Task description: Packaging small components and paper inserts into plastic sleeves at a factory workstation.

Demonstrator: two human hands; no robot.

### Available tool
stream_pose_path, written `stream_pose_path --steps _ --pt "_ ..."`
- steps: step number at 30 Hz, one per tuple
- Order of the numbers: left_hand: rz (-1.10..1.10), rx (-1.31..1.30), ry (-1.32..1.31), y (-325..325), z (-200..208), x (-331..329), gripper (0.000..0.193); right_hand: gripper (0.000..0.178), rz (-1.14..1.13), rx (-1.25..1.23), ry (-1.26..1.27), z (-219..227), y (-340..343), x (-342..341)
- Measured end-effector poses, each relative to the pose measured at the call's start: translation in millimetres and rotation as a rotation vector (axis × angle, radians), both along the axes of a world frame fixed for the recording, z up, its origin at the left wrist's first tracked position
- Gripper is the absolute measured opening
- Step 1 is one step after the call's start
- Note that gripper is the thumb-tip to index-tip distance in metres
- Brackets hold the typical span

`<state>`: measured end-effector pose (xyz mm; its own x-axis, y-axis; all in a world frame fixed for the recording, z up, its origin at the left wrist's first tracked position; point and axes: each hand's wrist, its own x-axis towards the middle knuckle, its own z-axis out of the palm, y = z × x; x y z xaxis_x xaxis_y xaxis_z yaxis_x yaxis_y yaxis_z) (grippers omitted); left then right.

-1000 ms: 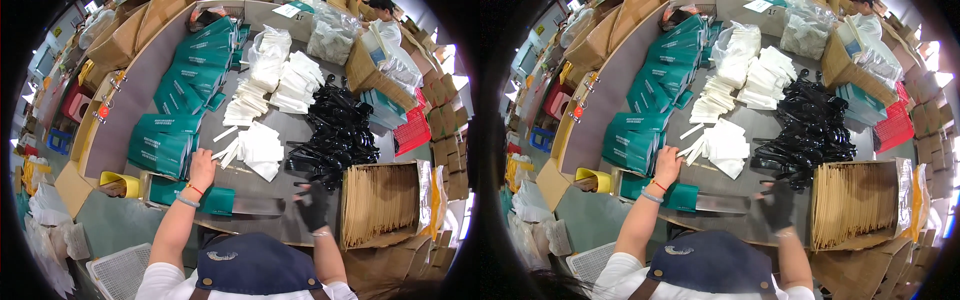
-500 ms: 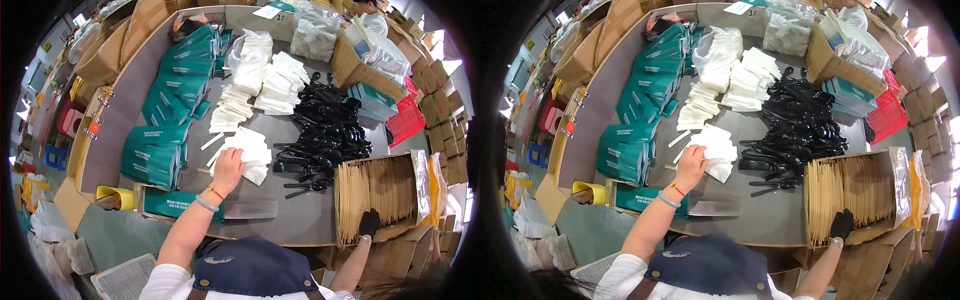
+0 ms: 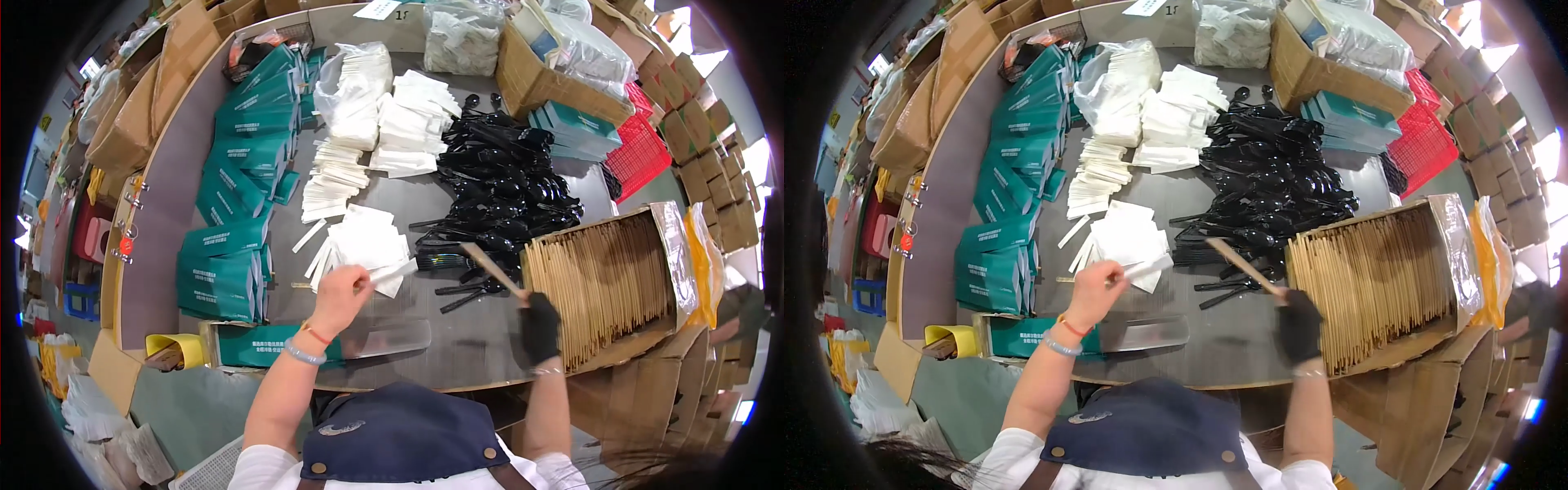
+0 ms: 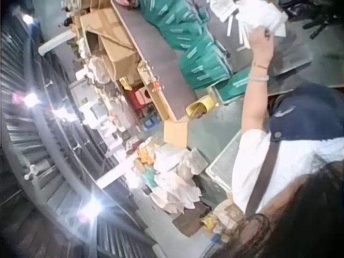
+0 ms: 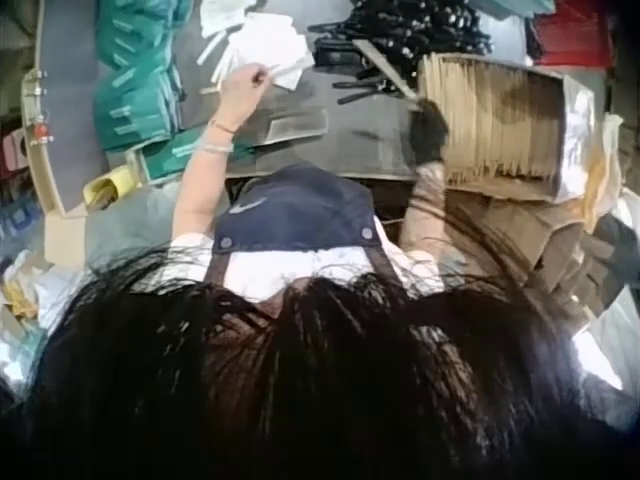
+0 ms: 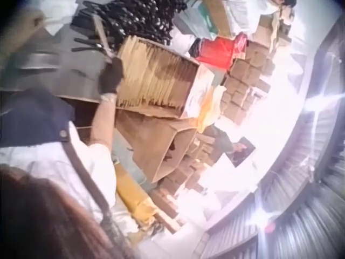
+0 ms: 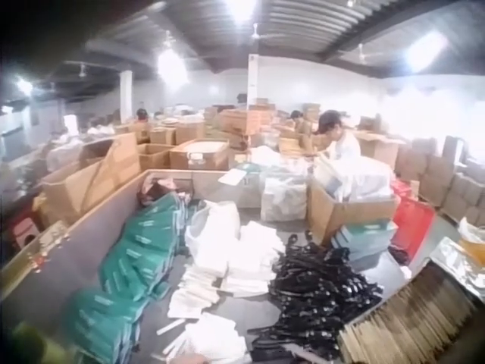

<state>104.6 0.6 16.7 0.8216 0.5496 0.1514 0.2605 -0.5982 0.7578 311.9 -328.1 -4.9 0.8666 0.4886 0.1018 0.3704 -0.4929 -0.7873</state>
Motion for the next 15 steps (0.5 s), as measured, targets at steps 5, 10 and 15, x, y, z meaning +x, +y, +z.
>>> stream_pose_path --steps 5,10,15 --pt "-0.265 -0.125 0.27 -24.3 16.2 -46.4 0.019 0.02 0.379 -0.338 -0.173 24.1 77.2 -13.6" --pt "-0.208 0.337 0.09 -52.6 1.4 -76.2 0.021 0.017 0.503 -0.433 -0.302 3.6 78.6 -1.1" --pt "-0.28 0.434 0.182 -70.1 9.1 -94.3 0.027 0.013 0.599 -0.274 -0.323 17.9 94.9 -27.0"
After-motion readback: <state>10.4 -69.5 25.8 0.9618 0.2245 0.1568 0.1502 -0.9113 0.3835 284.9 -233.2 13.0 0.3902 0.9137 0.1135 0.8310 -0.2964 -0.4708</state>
